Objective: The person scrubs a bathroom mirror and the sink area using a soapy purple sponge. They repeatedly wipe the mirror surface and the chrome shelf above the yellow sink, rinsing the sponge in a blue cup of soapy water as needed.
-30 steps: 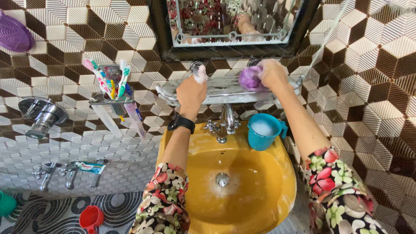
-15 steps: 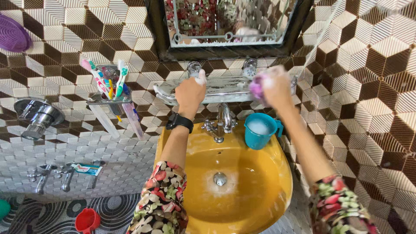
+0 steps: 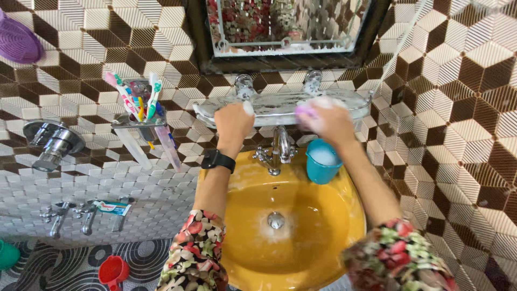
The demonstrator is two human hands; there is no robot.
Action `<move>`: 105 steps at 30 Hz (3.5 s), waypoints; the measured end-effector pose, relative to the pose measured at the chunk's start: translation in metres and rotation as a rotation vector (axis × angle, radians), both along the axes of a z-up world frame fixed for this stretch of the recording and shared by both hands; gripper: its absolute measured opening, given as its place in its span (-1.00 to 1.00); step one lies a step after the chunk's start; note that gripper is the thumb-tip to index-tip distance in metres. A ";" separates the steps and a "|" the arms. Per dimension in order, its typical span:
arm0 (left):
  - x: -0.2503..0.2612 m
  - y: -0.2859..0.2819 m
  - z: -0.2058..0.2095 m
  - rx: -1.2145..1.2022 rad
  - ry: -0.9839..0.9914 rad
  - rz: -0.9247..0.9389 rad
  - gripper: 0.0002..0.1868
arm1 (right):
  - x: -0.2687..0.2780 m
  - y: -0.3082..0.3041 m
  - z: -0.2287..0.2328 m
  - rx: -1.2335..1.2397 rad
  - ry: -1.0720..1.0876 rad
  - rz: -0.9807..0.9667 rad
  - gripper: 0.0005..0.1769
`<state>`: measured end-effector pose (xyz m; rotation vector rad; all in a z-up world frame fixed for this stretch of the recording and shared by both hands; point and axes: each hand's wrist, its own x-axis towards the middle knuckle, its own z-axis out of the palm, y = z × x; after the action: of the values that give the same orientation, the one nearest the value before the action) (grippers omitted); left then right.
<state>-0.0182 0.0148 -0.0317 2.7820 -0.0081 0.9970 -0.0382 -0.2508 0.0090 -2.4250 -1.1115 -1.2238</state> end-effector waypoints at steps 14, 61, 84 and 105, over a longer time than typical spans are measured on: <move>-0.015 0.009 -0.001 0.107 -0.229 -0.189 -0.68 | 0.006 0.032 -0.019 0.001 -0.018 0.137 -0.57; -0.011 0.011 -0.009 0.139 -0.283 -0.153 -0.69 | 0.008 0.075 -0.025 -0.064 -0.084 0.018 -0.59; -0.035 -0.005 0.008 0.025 -0.257 -0.189 -0.61 | -0.009 -0.003 -0.022 0.071 -0.148 -0.058 -0.59; 0.035 -0.127 -0.008 0.146 -0.016 -0.413 -0.67 | 0.104 -0.113 -0.050 1.131 0.413 -0.130 -0.67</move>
<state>0.0173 -0.1126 -0.0394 2.7278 -0.6530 0.9381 0.0663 -0.3636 -0.0410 -1.7012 -0.0447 -0.9114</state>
